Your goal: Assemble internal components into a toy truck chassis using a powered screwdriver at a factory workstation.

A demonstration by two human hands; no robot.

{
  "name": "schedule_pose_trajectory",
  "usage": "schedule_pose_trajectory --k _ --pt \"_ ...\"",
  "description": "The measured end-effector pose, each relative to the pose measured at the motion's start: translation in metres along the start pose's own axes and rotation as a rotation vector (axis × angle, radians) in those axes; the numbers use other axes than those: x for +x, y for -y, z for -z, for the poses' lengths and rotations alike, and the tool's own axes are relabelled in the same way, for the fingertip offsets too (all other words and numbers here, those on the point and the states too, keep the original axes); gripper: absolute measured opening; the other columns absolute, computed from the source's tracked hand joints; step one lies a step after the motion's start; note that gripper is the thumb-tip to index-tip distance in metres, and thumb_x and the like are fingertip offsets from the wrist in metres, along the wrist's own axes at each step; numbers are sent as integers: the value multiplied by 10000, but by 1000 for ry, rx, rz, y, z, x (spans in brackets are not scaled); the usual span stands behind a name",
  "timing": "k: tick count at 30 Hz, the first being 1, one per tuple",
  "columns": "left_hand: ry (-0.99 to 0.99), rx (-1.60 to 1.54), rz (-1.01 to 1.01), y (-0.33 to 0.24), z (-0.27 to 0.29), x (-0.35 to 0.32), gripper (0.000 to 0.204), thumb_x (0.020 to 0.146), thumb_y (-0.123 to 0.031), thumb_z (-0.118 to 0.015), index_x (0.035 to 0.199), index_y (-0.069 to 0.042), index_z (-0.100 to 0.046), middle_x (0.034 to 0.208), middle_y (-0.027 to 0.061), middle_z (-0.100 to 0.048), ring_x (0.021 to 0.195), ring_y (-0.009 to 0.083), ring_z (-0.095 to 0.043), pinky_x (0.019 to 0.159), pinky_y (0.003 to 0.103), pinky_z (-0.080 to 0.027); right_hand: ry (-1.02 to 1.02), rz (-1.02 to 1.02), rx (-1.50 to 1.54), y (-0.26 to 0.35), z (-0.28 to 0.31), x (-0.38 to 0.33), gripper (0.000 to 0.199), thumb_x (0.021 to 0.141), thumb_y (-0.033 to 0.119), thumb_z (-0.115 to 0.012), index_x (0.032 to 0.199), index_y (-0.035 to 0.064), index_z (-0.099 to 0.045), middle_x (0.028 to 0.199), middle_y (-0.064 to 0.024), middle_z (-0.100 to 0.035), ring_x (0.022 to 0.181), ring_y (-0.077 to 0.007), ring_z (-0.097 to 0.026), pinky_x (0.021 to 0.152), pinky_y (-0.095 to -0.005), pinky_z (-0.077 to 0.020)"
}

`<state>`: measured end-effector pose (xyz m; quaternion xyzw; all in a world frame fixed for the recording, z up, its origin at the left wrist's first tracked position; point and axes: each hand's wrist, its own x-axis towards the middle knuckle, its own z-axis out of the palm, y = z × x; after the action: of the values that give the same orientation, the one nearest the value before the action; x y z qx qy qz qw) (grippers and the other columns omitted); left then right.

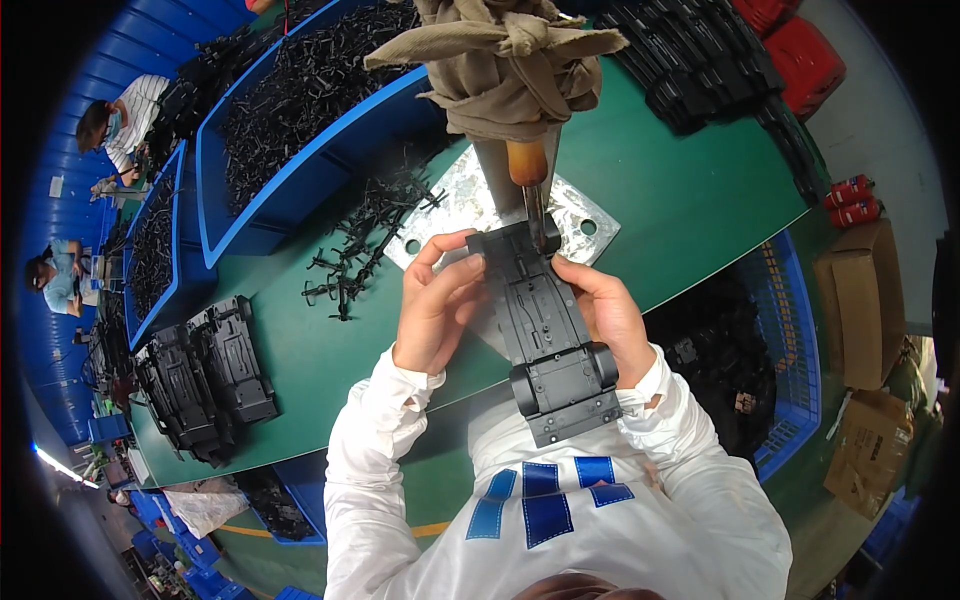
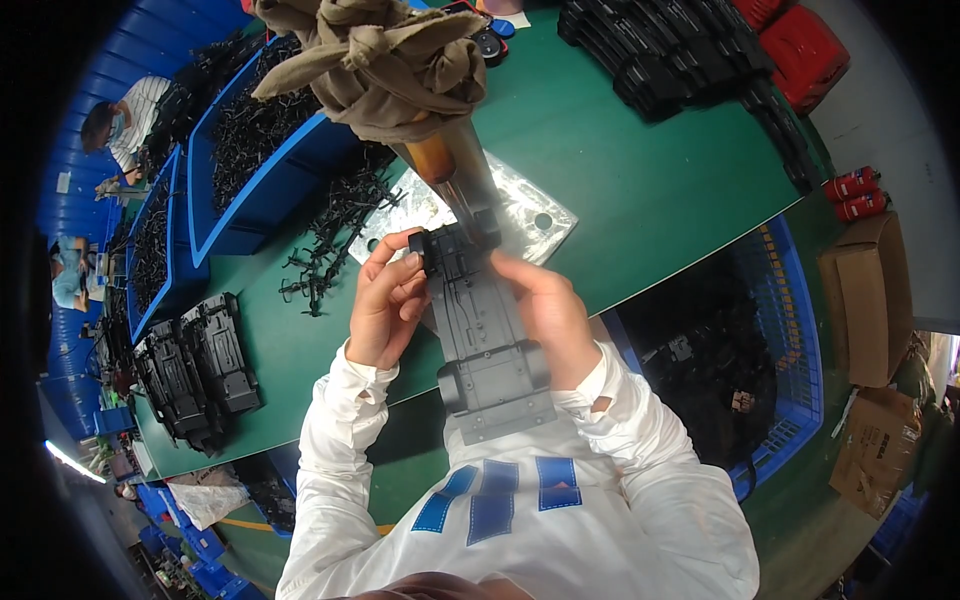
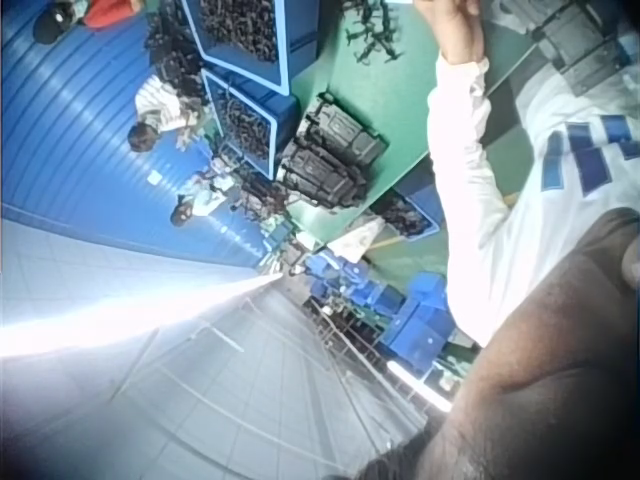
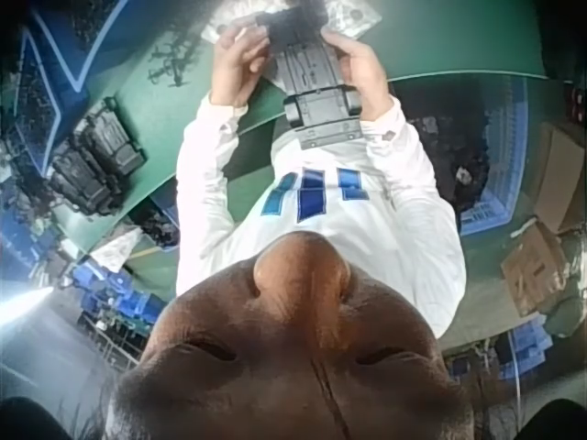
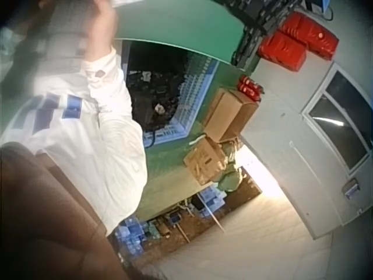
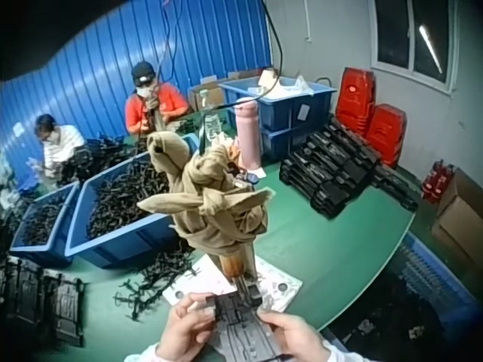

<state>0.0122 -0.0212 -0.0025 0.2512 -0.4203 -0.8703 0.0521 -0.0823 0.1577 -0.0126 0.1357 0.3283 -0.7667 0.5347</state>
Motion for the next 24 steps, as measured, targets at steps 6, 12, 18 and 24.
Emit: schedule_pose_trajectory --k 6,12,18,24 --pt "6 -9 -7 0 0 0 285 873 -61 -649 1140 -76 -552 921 17 -641 640 34 -512 496 179 -300 7 23 -5 -2 3 2 336 990 261 -514 1163 -11 -608 1058 -123 -682 894 -207 -678 823 -334 -551" --pt "-2 -6 0 -1 -1 0 288 872 -60 -648 1144 -74 -552 927 19 -642 641 33 -510 497 179 -302 -6 24 9 -3 4 3 332 988 261 -516 1155 -9 -612 1050 -122 -685 888 -207 -679 818 -332 -552" --pt "-3 -8 3 -1 -1 0 293 870 -61 -650 1147 -77 -555 927 19 -640 644 35 -510 500 178 -302 -6 34 -4 -4 7 5 331 988 261 -515 1157 -8 -611 1049 -122 -685 885 -207 -680 814 -332 -553" --pt "-5 -7 4 -1 0 -1 294 868 -62 -652 1147 -77 -558 928 19 -640 646 37 -511 501 177 -302 -7 22 0 -3 3 2 331 990 262 -514 1160 -6 -608 1052 -124 -683 881 -208 -681 808 -331 -554"
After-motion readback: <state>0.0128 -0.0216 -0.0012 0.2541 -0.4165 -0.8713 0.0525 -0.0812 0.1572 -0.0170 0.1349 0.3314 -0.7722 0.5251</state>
